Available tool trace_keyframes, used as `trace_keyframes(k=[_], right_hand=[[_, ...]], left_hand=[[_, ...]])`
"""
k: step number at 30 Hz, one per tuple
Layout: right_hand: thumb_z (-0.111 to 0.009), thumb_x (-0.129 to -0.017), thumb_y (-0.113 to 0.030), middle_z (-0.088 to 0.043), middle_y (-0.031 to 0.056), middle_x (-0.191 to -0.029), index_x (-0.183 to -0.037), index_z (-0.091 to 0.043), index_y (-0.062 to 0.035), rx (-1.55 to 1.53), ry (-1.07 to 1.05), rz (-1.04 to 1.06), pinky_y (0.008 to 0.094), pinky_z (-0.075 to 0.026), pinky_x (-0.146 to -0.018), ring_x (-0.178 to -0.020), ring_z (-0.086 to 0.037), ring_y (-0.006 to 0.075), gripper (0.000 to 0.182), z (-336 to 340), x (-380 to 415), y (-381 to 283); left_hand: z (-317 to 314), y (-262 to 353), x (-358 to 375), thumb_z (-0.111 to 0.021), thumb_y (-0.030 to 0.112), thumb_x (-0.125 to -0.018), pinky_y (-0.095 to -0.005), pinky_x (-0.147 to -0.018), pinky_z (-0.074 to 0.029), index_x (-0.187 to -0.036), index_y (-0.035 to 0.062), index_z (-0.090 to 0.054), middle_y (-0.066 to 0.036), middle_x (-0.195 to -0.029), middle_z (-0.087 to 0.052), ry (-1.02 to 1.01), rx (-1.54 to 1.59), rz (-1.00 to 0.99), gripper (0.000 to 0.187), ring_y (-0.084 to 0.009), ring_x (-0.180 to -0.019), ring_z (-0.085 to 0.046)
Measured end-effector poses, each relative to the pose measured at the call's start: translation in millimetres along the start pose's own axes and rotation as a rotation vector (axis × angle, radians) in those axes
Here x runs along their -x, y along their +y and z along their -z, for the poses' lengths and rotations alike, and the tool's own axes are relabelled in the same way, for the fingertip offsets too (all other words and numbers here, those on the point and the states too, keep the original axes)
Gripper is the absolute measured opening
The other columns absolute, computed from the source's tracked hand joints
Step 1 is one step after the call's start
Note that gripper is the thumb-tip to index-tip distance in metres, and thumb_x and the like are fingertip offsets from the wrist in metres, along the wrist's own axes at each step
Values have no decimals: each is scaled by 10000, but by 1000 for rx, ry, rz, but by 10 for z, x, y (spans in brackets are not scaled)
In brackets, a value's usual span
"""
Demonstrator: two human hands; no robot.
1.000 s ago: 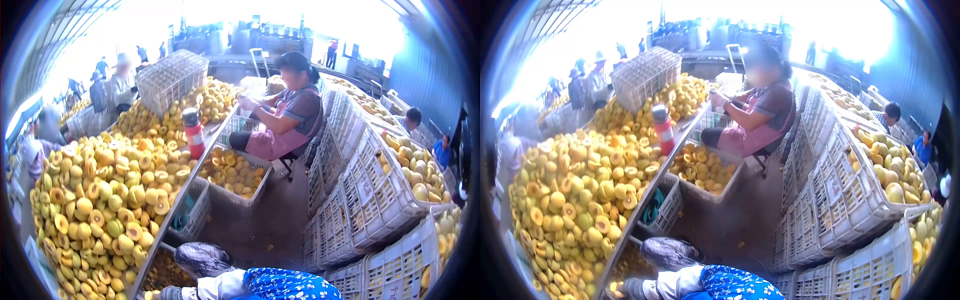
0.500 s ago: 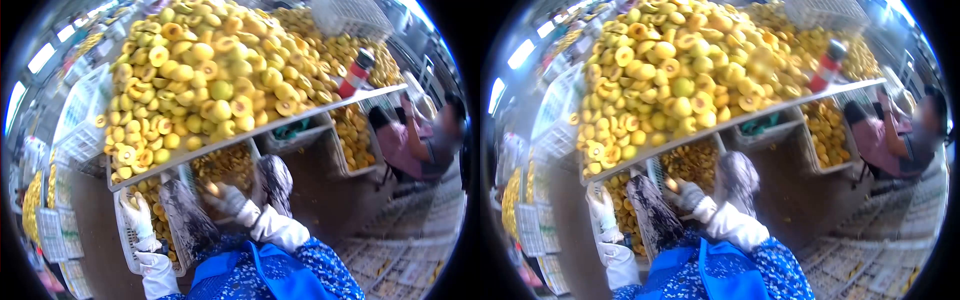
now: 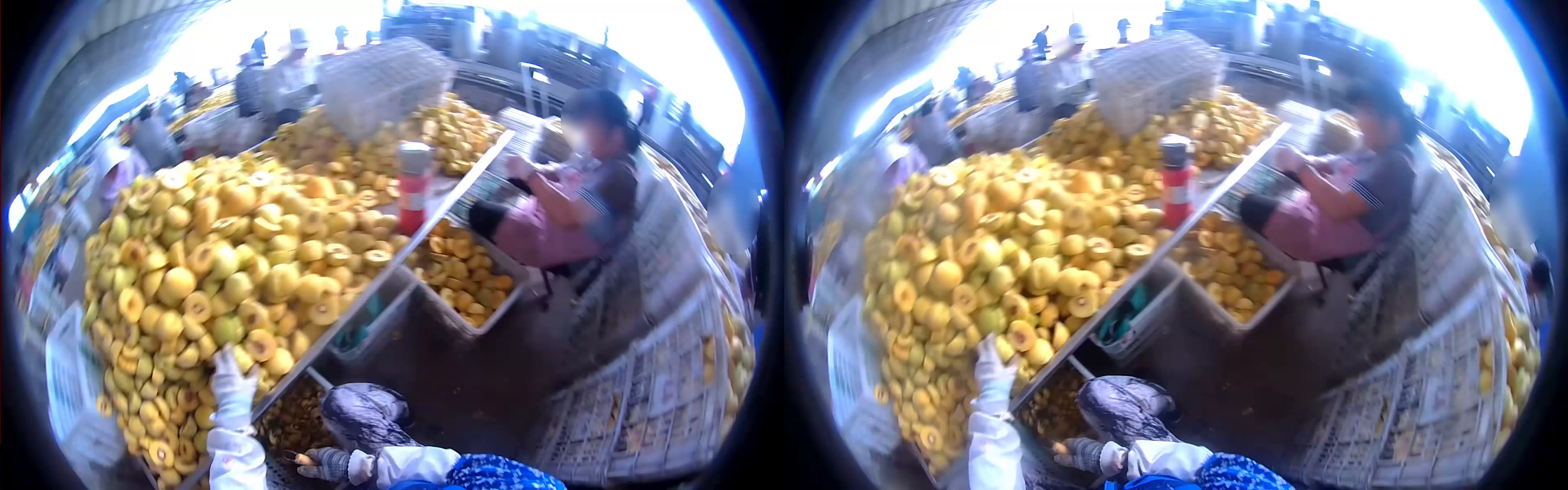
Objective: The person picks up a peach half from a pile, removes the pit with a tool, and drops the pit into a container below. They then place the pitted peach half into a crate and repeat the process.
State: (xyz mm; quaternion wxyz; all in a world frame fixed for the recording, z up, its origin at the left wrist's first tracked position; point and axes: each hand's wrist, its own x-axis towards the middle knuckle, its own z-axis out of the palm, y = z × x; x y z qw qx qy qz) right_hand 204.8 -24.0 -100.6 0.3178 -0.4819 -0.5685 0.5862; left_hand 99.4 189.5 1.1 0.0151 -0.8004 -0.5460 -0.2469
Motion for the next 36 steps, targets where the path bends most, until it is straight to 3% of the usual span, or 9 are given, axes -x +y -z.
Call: trace_keyframes(k=[4, 7, 11, 20, 21, 22, 28, 32, 36], right_hand=[[-591, -856, -470, -626, 91, -840, -1027, -596, -55, -69, -66, -64, 326, -445, -770, -837, -571, 164, 449, 129, 29, -202], [-672, -847, -208, -617, 8, -983, -1090, -585, -35, -612, 160, 124, 286, -458, -839, -933, -547, 113, 311, 4, -64, -26], [-601, -878, -143, -618, 56, -960, -1085, -565, -40, -178, 308, 442, 288, -478, -745, -893, -580, 160, 235, 289, -182, -560], [-557, -889, -183, -604, 195, -857, -1115, -529, -12, -156, 78, 325, 384, -484, -693, -798, -609, 362, 284, -103, -313, -1052], [-532, -892, -131, -597, 199, -891, -1135, -525, -9, -144, 90, 288, 382, -485, -712, -805, -605, 369, 272, -70, -251, -1121], [-508, -867, -50, -567, 217, -957, -1202, -496, -11, 496, 265, 869, 379, -496, -663, -765, -599, 375, 337, -16, -296, -911], [-506, -817, -35, -524, 194, -874, -1185, -482, 5, 699, 29, 360, 411, -467, -481, -633, -577, 339, 371, -113, 26, -496], [-502, -825, -61, -527, 202, -913, -1163, -491, -18, 815, 64, 589, 423, -465, -473, -621, -579, 344, 340, -115, 68, -607], [-505, -841, -90, -523, 213, -944, -1144, -480, -17, 622, 69, 467, 443, -468, -526, -646, -569, 386, 312, -140, 37, -576]], left_hand=[[-7, -196, 149, -762, 203, -634, -380, -810, -488, -1134, -1, -430, -174, -1063, -530, 170, 192, 92, 634, -348, -936, -575], [-271, -888, 406, -706, 202, -752, -246, -524, -466, -1101, 72, -488, -59, -862, -580, 276, 698, 447, 431, -143, -656, -581], [763, -89, 954, -585, 316, -877, -188, -404, -381, -1101, 111, -542, -52, -849, -620, 143, 1812, 819, 307, -48, -504, -496], [895, 502, 1688, -594, 160, -856, -295, -771, -505, -1141, 50, -510, -137, -1004, -627, 290, 482, 419, 318, -183, -910, -606], [878, 473, 1725, -601, 140, -846, -292, -764, -509, -1139, 45, -507, -137, -1014, -623, 285, 588, 485, 322, -184, -909, -608], [868, 447, 1765, -607, 120, -837, -290, -758, -512, -1137, 41, -504, -138, -1025, -619, 280, 694, 550, 327, -185, -909, -610], [606, 304, 1854, -656, -52, -728, -277, -699, -535, -1110, -21, -486, -126, -1031, -606, 439, 1819, 918, 419, -196, -835, -629], [1037, 542, 1759, -496, 315, -890, -275, -675, -526, -1145, -17, -514, -102, -927, -618, 246, 1024, 684, 419, -175, -777, -618], [390, 272, 1938, -456, 434, -928, -278, -672, -527, -1141, -21, -527, -91, -917, -612, 317, 1617, 797, 507, -171, -766, -618]])
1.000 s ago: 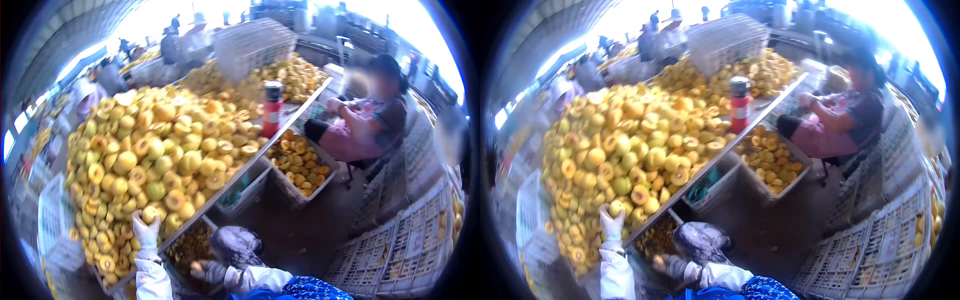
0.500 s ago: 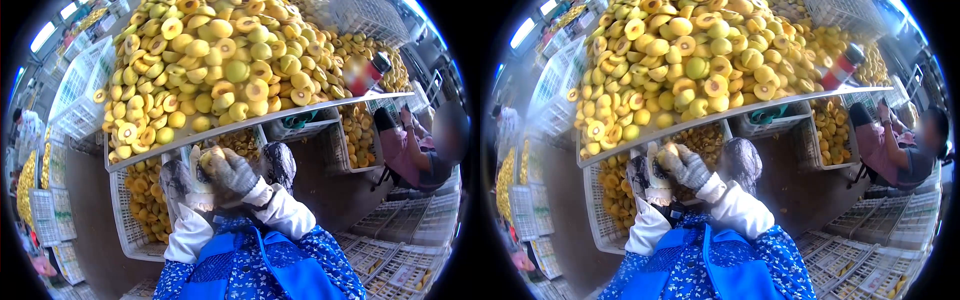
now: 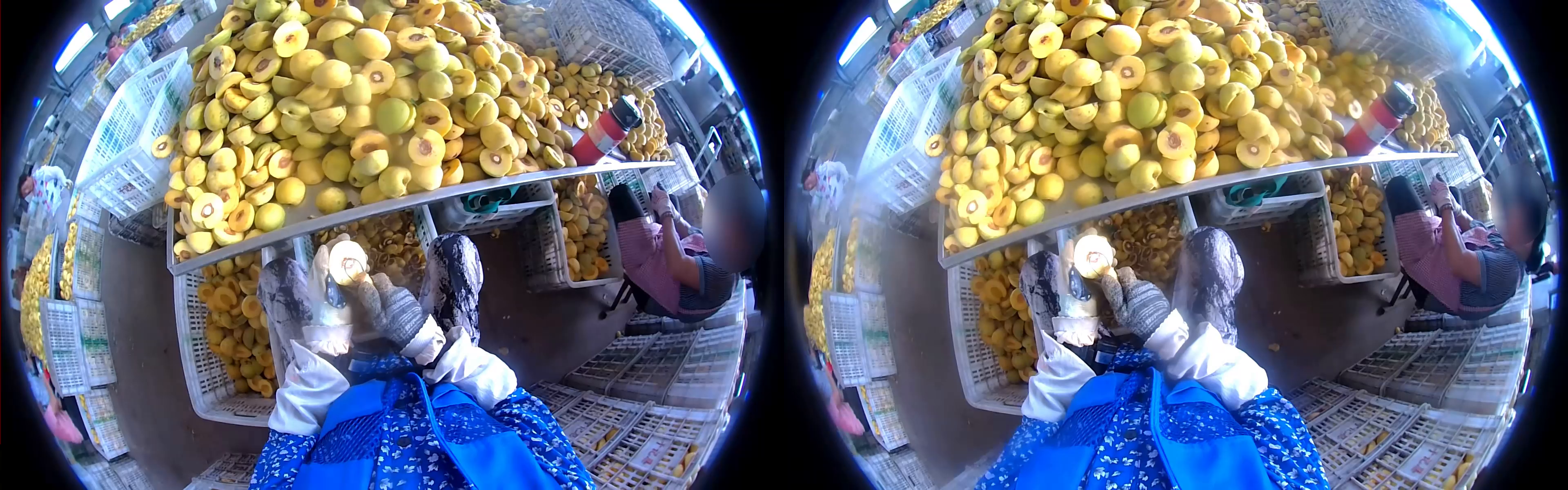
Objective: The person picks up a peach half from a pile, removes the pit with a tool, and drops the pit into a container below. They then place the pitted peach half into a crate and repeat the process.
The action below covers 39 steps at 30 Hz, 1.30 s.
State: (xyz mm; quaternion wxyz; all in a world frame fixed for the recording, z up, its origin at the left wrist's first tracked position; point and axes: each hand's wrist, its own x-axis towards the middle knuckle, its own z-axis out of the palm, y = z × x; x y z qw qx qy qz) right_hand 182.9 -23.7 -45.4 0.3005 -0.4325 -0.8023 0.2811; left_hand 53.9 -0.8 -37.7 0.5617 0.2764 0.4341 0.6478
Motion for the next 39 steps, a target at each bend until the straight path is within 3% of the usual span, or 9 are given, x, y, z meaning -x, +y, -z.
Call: trace_keyframes(k=[3, 4, 7, 10, 13, 28, 34, 37, 39], right_hand=[[-532, -824, -153, -514, 221, -927, -1171, -476, -41, -41, 25, 7, 471, -460, -529, -663, -571, 396, 369, -99, 63, 121], [-545, -812, -179, -510, 223, -914, -1185, -476, -53, -21, 42, 36, 482, -456, -523, -666, -573, 396, 400, -124, 79, 140], [-528, -813, -156, -517, 232, -921, -1196, -467, -49, -167, -110, -363, 492, -450, -524, -662, -568, 404, 402, -35, 55, 0], [-496, -844, -161, -521, 236, -921, -1180, -471, -41, -28, -18, -43, 501, -443, -527, -668, -565, 412, 357, -145, 145, 103], [-453, -877, -178, -523, 238, -905, -1174, -471, -43, 38, 54, 12, 496, -446, -535, -674, -565, 414, 327, -141, 166, 54], [-398, -925, -360, -563, 225, -804, -1063, -502, -94, -125, -105, -210, 514, -446, -596, -687, -583, 415, 317, -152, 144, 197], [-359, -938, -371, -571, 232, -801, -1036, -499, -92, -106, 123, -125, 517, -443, -603, -706, -579, 423, 327, 22, 117, -87], [-603, -698, -122, -529, 197, -867, -1121, -485, -24, -2, 59, -93, 447, -459, -522, -636, -573, 367, 451, -94, 145, 30], [-443, -857, -290, -557, 221, -820, -1066, -491, -60, -76, 36, -205, 499, -445, -574, -680, -578, 404, 315, -148, 140, 56]], left_hand=[[12, -67, -13, -498, 389, -916, -311, -664, -537, -1076, -6, -541, -106, -926, -613, -66, -309, -124, 429, -212, -770, -629], [10, -44, -18, -514, 380, -909, -325, -661, -540, -1051, 1, -543, -113, -920, -615, -31, -122, -16, 405, -228, -767, -631], [-70, 75, 10, -551, 358, -891, -359, -653, -545, -983, 22, -547, -132, -898, -621, 56, 315, 234, 348, -268, -756, -635], [-146, 88, 59, -564, 354, -887, -373, -649, -547, -947, 32, -550, -138, -870, -624, 94, 440, 273, 328, -284, -741, -635], [-156, -44, 52, -567, 361, -889, -365, -640, -549, -941, 31, -553, -129, -854, -625, 137, 433, 227, 334, -273, -729, -635], [-262, -123, 124, -504, 378, -923, -371, -636, -562, -970, 23, -551, -153, -863, -634, 236, 256, 90, 361, -281, -717, -639], [-429, 83, 191, -503, 389, -921, -386, -653, -564, -998, 42, -547, -158, -908, -631, 210, 352, 160, 358, -302, -770, -640], [-413, 70, 162, -505, 388, -920, -392, -656, -563, -1009, 43, -541, -160, -925, -628, 177, 403, 164, 358, -309, -786, -638], [-411, 62, 162, -516, 374, -917, -390, -650, -563, -1006, 41, -539, -157, -909, -630, 178, 387, 142, 346, -311, -775, -639]])
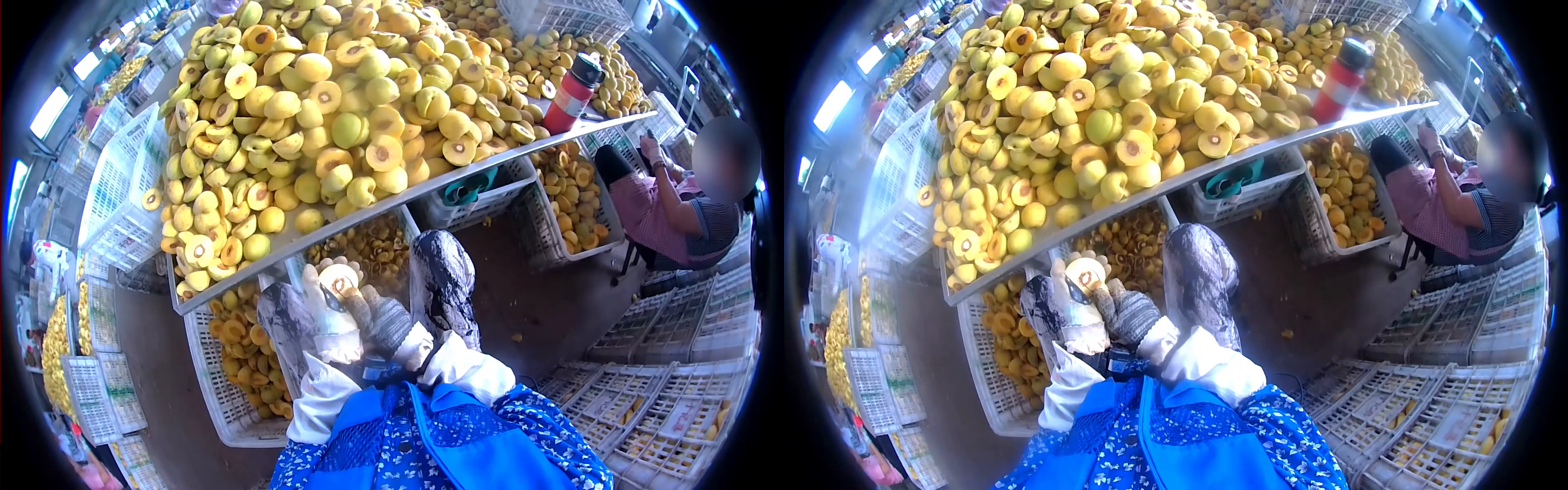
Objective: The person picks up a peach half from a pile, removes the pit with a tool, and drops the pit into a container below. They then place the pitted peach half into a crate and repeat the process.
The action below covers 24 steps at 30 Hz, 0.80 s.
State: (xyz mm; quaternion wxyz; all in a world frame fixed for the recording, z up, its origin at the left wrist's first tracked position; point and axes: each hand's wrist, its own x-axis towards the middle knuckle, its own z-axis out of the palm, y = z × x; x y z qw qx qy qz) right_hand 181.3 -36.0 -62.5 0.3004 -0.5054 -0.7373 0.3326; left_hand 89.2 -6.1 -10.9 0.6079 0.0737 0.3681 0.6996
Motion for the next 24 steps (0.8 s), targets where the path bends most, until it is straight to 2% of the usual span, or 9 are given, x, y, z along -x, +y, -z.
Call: trace_keyframes(k=[4, 5, 8, 11, 15, 18, 19, 20, 24], right_hand=[[-346, -942, -376, -564, 249, -777, -1021, -492, -52, -16, 0, 63, 534, -431, -593, -702, -581, 420, 364, 93, -24, -58], [-396, -917, -300, -550, 259, -806, -1039, -491, -29, -56, -60, -52, 526, -434, -581, -684, -571, 425, 312, -1, -39, 27], [-597, -687, -91, -533, 201, -846, -1157, -474, 6, 65, 83, 341, 465, -431, -531, -659, -558, 378, 496, 72, -25, 16], [-606, -671, -105, -536, 201, -853, -1185, -460, 28, 19, 79, 371, 459, -439, -573, -726, -557, 390, 551, 110, -47, -8], [-462, -836, -132, -567, 222, -898, -1109, -516, -20, -119, 85, 333, 459, -467, -647, -759, -571, 405, 300, 57, -83, 33], [-470, -848, -138, -583, 216, -916, -1125, -516, -14, -126, 106, 389, 441, -481, -681, -798, -581, 396, 307, -184, -98, 264], [-633, -663, -151, -572, 237, -929, -1106, -481, 56, -102, -13, 397, 452, -472, -703, -816, -568, 411, 512, -51, -114, 213], [-601, -757, -190, -580, 223, -884, -1054, -511, 27, -181, 19, 454, 437, -471, -687, -791, -572, 399, 378, -100, -121, 311], [-496, -887, -481, -561, 65, -686, -959, -568, -62, -1015, -484, -511, 276, -405, -436, -495, -510, 167, 431, 380, -113, -90]], left_hand=[[65, -26, -29, -519, 371, -918, -381, -636, -565, -988, 39, -531, -149, -890, -631, 3, -116, -75, 339, -297, -745, -641], [80, -42, -46, -513, 376, -920, -379, -634, -565, -987, 38, -529, -147, -889, -631, 0, -147, -106, 345, -294, -742, -641], [61, -58, -31, -492, 390, -928, -369, -624, -563, -981, 33, -521, -147, -879, -628, 3, -172, -140, 362, -283, -723, -640], [120, -75, -56, -466, 394, -939, -362, -611, -560, -972, 28, -510, -151, -872, -622, -4, -249, -174, 370, -274, -700, -636], [154, -143, -174, -441, 354, -953, -334, -546, -527, -900, 27, -509, -164, -795, -621, 4, -355, -285, 338, -252, -613, -613], [379, -244, -341, -386, 399, -966, -321, -516, -527, -922, 5, -535, -148, -806, -635, -42, -413, -330, 424, -246, -593, -623], [340, -194, -278, -391, 398, -965, -322, -509, -526, -920, 7, -538, -153, -803, -638, -27, -406, -268, 421, -249, -588, -624], [287, -161, -216, -396, 397, -963, -323, -502, -525, -918, 8, -541, -158, -800, -642, -9, -400, -201, 418, -251, -584, -625], [232, -87, -149, -450, 303, -955, -317, -456, -510, -802, 0, -539, -170, -692, -626, -82, -377, -130, 351, -247, -516, -615]])
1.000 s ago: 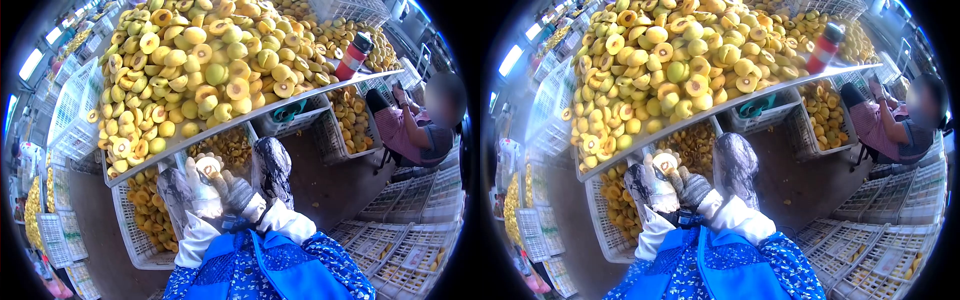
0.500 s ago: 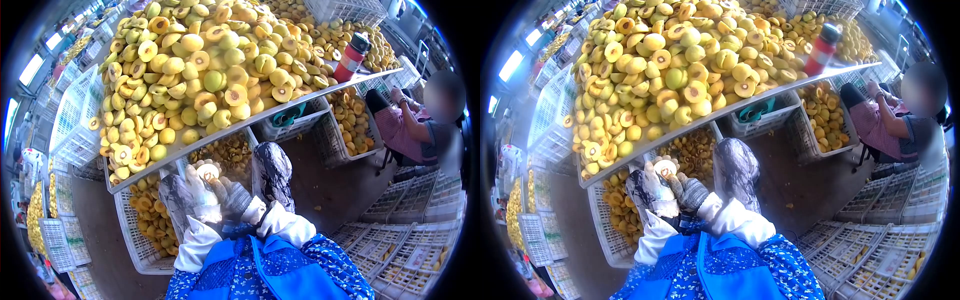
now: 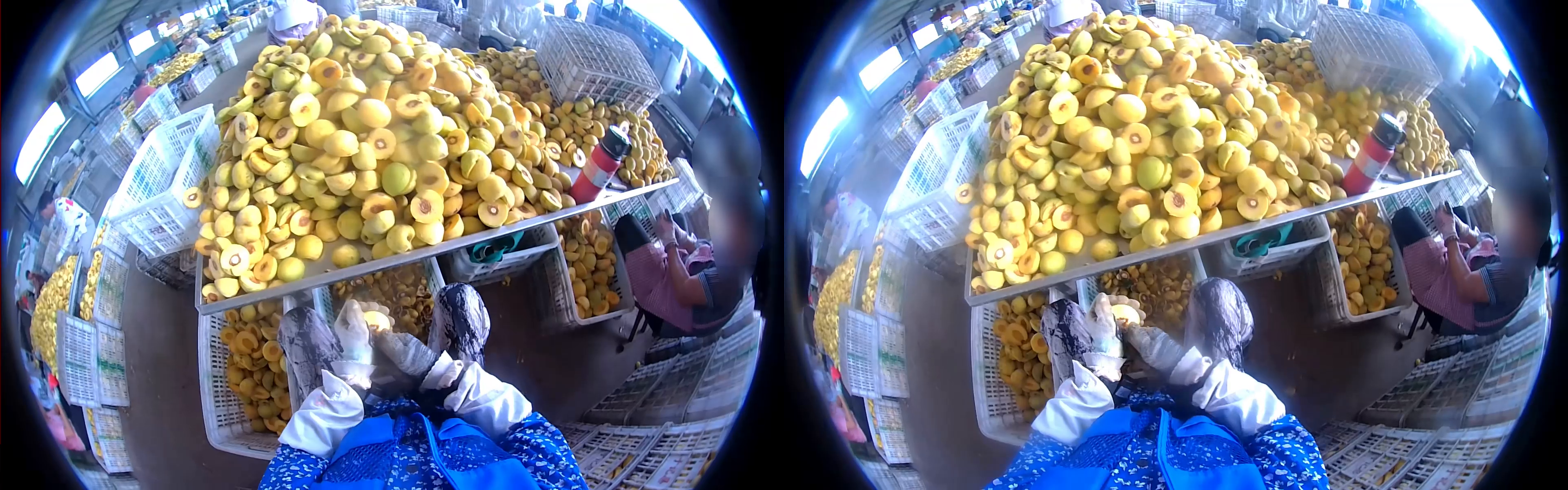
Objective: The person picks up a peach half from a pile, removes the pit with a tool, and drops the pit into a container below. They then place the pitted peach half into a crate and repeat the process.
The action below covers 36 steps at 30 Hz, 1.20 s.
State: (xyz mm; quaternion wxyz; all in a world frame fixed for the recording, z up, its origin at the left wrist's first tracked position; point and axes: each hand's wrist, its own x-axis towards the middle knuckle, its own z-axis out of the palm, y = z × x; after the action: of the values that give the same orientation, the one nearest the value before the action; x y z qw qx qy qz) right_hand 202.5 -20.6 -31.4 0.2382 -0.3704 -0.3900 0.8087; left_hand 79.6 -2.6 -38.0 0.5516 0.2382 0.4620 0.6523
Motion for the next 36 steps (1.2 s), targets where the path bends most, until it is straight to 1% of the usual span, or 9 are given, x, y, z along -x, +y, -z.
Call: trace_keyframes(k=[4, 7, 12, 14, 18, 24, 31, 34, 36], right_hand=[[-479, -885, -557, -511, 9, -608, -895, -558, -108, -124, -133, -241, 198, -286, -328, -369, -383, 77, 457, 63, 109, -179], [-489, -887, -539, -495, -9, -616, -890, -538, -115, -510, -315, -75, 190, -284, -335, -387, -382, 74, 427, -44, 51, 14], [-462, -931, -445, -533, 15, -985, -1238, -447, -135, -920, -213, -34, 266, -453, -798, -890, -514, 127, 436, -287, -54, 327], [-453, -929, -468, -527, -9, -847, -1085, -508, -136, -873, -231, -43, 198, -410, -554, -630, -474, 83, 371, -331, -101, 338], [-372, -920, -566, -435, -20, -599, -849, -482, -114, -429, -307, -31, 186, -297, -415, -456, -372, 68, 472, -396, -62, 169], [-427, -904, -562, -435, -37, -489, -704, -516, -108, 142, -222, -90, 207, -267, -353, -371, -367, 68, 504, -594, 69, -40], [-420, -918, -526, -437, -20, -494, -718, -548, -105, 219, -317, 4, 239, -287, -369, -384, -372, 85, 483, -470, 36, -202], [-534, -889, -379, -474, 13, -549, -820, -532, -78, -188, 156, -193, 262, -352, -356, -413, -460, 115, 310, -171, -363, 193], [-515, -903, -419, -482, 6, -577, -857, -565, -78, 7, 165, 82, 279, -383, -415, -472, -470, 119, 348, 90, -537, 646]], left_hand=[[32, 101, -35, -457, 309, -955, -289, -515, -506, -798, -7, -539, -155, -722, -638, -242, -112, -79, 363, -205, -556, -618], [-19, 297, -19, -457, 315, -957, -279, -539, -503, -790, -5, -545, -152, -734, -643, -352, -122, -70, 371, -182, -575, -615], [-8, 527, -41, -449, 317, -952, -303, -535, -508, -773, -15, -547, -163, -729, -639, -436, -107, 108, 390, -206, -570, -614], [89, 568, -123, -406, 285, -929, -312, -533, -512, -775, -22, -563, -178, -711, -628, -499, -114, 206, 378, -234, -578, -618], [290, 549, -115, -372, 491, -904, -312, -593, -507, -752, -38, -592, -173, -685, -617, -521, -73, 263, 592, -231, -608, -610], [320, 642, 273, -474, 455, -902, -301, -398, -408, -734, 47, -587, -151, -610, -596, -32, 273, 465, 455, -233, -459, -532], [749, 646, -59, -476, 491, -897, -349, -557, -545, -860, 32, -618, -157, -790, -646, 41, 391, 10, 481, -282, -637, -628], [1210, 867, -157, -488, 454, -908, -328, -644, -539, -946, 29, -620, -138, -839, -645, 49, 359, -248, 447, -267, -759, -633], [1564, 954, -277, -518, 416, -905, -354, -587, -526, -876, 34, -607, -129, -694, -629, 558, -47, -417, 394, -254, -597, -606]])
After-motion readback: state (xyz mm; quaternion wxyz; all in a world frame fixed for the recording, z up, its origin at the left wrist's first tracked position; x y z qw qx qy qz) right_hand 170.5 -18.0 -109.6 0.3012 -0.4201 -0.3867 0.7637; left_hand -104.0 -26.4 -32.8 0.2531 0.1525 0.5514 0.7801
